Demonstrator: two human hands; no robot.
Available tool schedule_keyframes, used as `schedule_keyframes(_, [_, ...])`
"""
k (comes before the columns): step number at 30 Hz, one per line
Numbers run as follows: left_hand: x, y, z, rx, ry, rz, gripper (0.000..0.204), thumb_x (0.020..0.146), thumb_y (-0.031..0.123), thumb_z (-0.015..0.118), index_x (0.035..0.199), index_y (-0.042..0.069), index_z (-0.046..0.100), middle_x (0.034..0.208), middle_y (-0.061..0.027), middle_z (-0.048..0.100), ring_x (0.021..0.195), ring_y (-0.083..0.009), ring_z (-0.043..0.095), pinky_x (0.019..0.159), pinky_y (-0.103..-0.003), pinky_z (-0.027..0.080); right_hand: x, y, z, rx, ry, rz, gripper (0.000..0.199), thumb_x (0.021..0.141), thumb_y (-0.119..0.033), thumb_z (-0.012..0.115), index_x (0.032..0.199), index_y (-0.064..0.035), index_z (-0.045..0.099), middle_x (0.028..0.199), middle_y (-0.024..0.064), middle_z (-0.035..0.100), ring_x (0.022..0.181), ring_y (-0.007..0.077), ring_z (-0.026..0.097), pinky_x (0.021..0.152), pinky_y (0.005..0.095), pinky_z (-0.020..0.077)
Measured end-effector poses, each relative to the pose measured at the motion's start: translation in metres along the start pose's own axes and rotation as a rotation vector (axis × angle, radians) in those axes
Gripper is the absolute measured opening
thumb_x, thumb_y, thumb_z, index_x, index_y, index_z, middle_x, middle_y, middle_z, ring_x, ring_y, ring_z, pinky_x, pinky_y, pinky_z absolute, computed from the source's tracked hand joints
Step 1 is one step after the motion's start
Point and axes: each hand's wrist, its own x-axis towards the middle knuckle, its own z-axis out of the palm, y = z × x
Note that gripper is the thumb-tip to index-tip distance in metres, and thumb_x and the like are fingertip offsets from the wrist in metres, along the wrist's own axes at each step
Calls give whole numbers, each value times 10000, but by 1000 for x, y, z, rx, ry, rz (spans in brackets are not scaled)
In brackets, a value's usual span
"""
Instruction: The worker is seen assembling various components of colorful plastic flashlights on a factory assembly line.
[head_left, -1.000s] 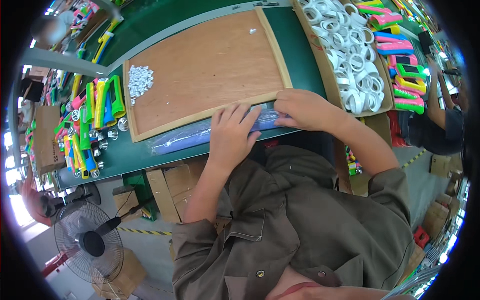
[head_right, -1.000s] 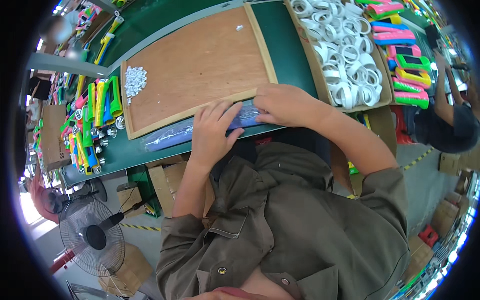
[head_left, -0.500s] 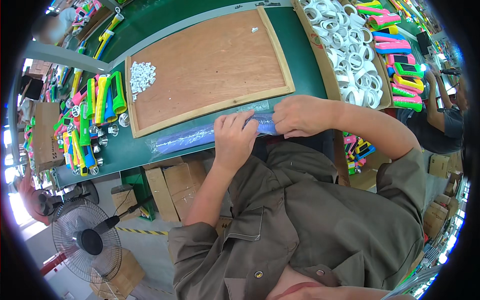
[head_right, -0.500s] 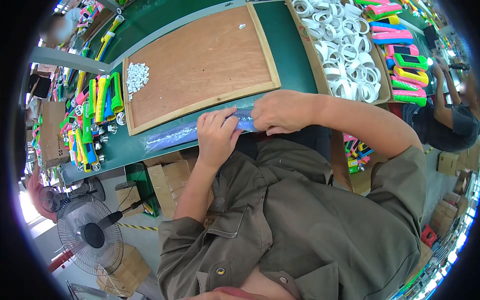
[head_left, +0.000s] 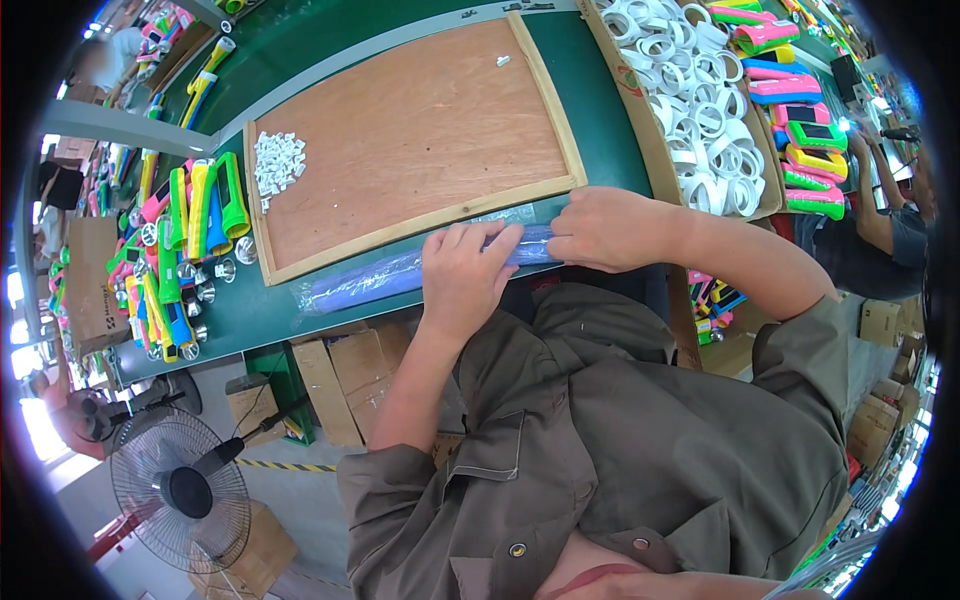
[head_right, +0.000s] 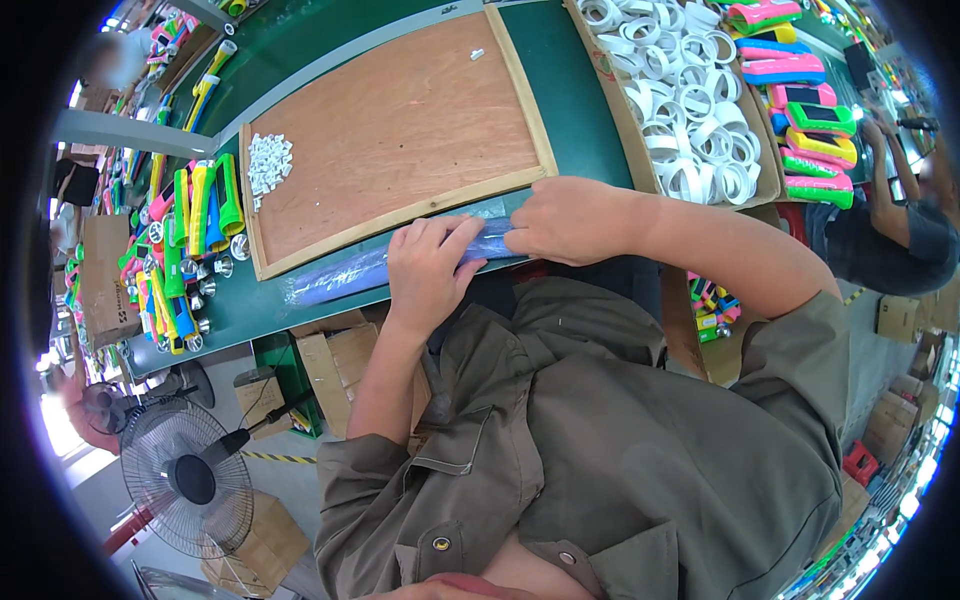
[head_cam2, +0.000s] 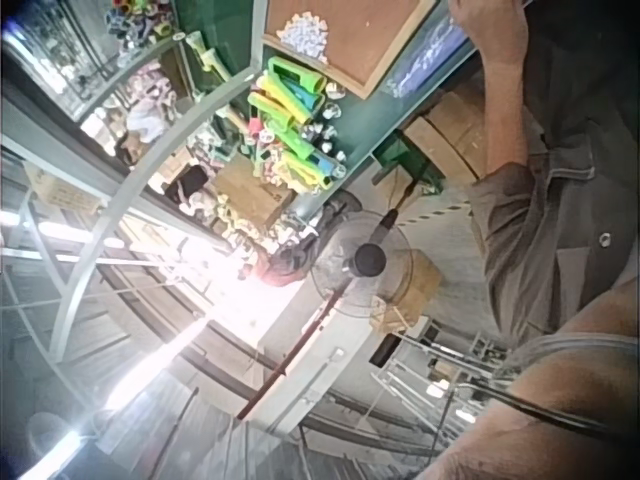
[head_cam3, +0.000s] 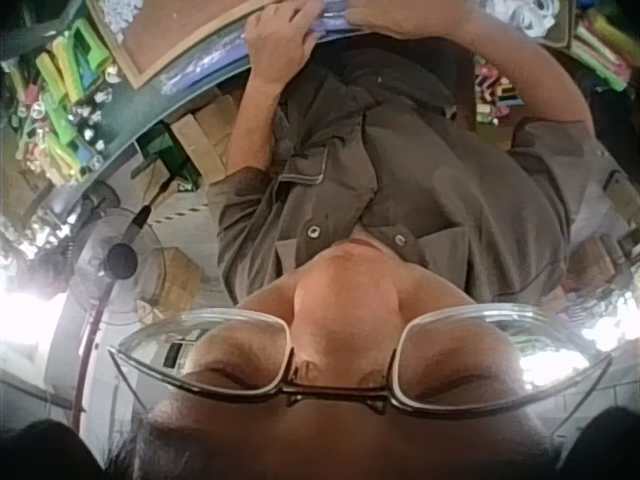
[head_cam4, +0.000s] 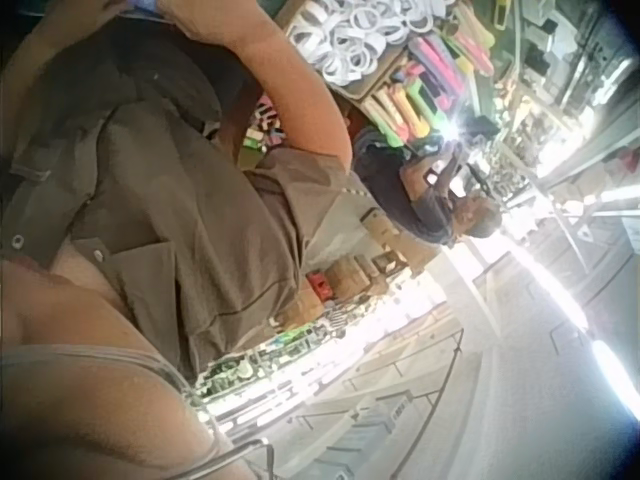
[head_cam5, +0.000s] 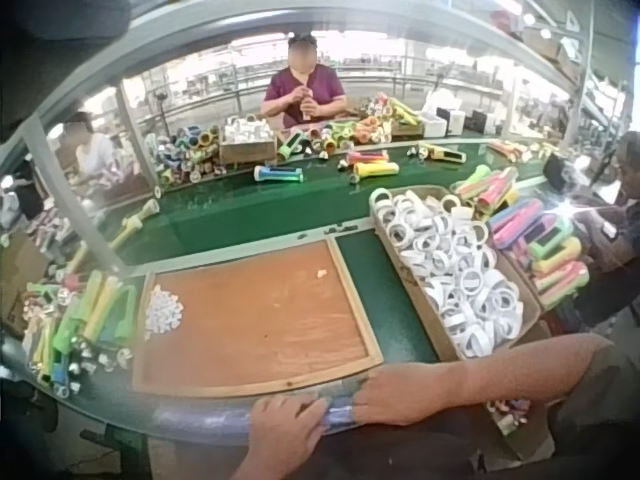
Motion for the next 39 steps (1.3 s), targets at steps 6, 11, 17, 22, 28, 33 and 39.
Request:
schedule_keyframes(6, [3,-1,1,30,27,-7,460,684,206,803,1123,156,678,1052,-26,666,970,-247,600,832,-388,432,-16,1,-3,-124,2,242,171,831,-252,675,832,-107,582,789,41,598,815,235,632,695,358,465])
schedule_keyframes(11, [4,2,0,24,28,-28,459,674,206,810,1110,154,676,1043,-27,667,963,-248,604,827,-383,434,-16,-3,-4,-147,252,151,128,823,-225,653,800,-113,598,769,27,575,797,226,608,705,334,460])
schedule_keyframes(17, [5,6,2,51,32,-62,461,666,201,815,1103,158,674,1027,-20,667,955,-243,608,811,-380,432,-18,-15,8,-253,220,-28,101,812,-174,595,744,-111,558,745,29,560,787,208,596,695,332,464])
schedule_keyframes(22, [6,5,2,30,27,-67,459,664,205,818,1097,156,676,1026,-20,669,956,-242,609,816,-378,434,-18,-32,20,-340,262,385,94,776,-164,607,737,-105,545,741,36,561,765,202,592,690,331,461])
schedule_keyframes(28, [0,-5,-2,-25,93,-7,422,642,207,832,1016,107,666,1049,-44,665,981,-261,607,854,-377,437,-23,-36,7,-415,319,421,62,765,-126,597,735,-107,545,734,39,559,712,209,579,621,338,415])
schedule_keyframes(33, [-7,-9,-24,71,60,19,372,623,190,838,925,95,643,1026,-72,645,1007,-274,596,855,-379,433,-31,-38,28,-356,234,537,67,755,-116,603,730,-105,542,691,41,521,710,205,553,631,338,400])
schedule_keyframes(39, [-11,-9,-25,173,1,71,237,679,132,756,819,97,569,788,-51,525,797,-266,544,752,-406,423,-20,-38,17,-352,293,465,68,737,-109,614,743,-95,548,750,60,506,758,223,528,668,350,397])
